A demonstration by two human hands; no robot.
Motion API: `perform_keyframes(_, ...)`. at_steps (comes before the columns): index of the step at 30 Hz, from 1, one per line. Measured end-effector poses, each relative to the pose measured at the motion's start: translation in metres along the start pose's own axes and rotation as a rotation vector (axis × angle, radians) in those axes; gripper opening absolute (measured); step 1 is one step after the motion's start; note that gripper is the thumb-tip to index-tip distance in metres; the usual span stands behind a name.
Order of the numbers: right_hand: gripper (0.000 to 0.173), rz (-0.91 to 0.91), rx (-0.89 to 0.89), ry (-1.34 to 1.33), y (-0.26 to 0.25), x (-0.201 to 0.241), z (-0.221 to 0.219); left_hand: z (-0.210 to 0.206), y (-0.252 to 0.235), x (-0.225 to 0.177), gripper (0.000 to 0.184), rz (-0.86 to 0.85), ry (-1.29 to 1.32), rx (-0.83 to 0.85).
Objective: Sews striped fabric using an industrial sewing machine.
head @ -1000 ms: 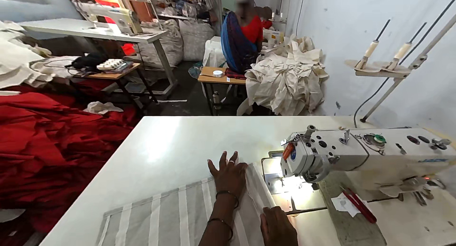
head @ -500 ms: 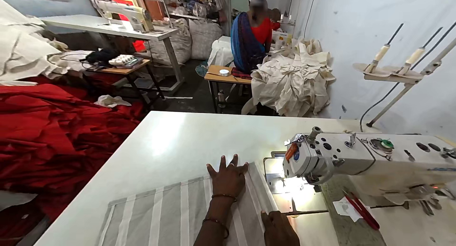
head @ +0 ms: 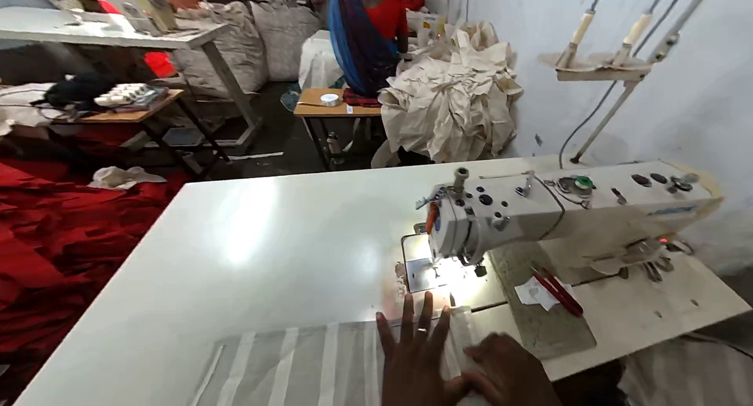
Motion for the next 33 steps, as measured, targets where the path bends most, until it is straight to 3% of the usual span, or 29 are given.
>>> perform_keyframes(2,0.022,0.111,-0.172,0.168,-0.017,-0.024,-0.009,-0.009,-0.015,-0.012,0.102,-0.051,0.001,-0.007)
perform_keyframes(5,0.025,0.215,-0.247,0.285,-0.030,-0.041,-0.026,-0.011,-0.024,-0.010,0.106,-0.086,-0.022,-0.022)
perform_keyframes(9,0.032,0.242,-0.216,0.377,-0.034,-0.040,-0.032,0.000,-0.009,-0.018,0.096,-0.190,0.093,-0.108)
perform_keyframes(14,0.034,0.222,-0.142,0.425,-0.062,-0.038,-0.035,-0.006,-0.012,-0.011,0.086,-0.142,0.112,-0.069)
perform_keyframes(27,0.033,0.122,-0.100,0.385,-0.102,-0.038,-0.038,-0.010,-0.043,0.013,0.088,-0.071,0.056,-0.075)
perform_keyframes(29,0.028,0.117,-0.132,0.311,-0.092,-0.045,-0.019,-0.011,-0.044,0.014,0.088,-0.072,0.059,-0.070)
perform_keyframes(33,0.034,-0.087,-0.482,0.361,-0.039,-0.094,0.073,-0.012,-0.047,0.017,0.088,-0.052,0.050,-0.058)
Point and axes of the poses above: each hand's wrist, its own y-axis away from the middle knuckle, its own z-axis out of the back of the hand, x = y × z, the point moved 5 cm from there along -y, towards the middle knuckle, and after that the axes turned 3 degrees about -y, right-handed, at the moved point
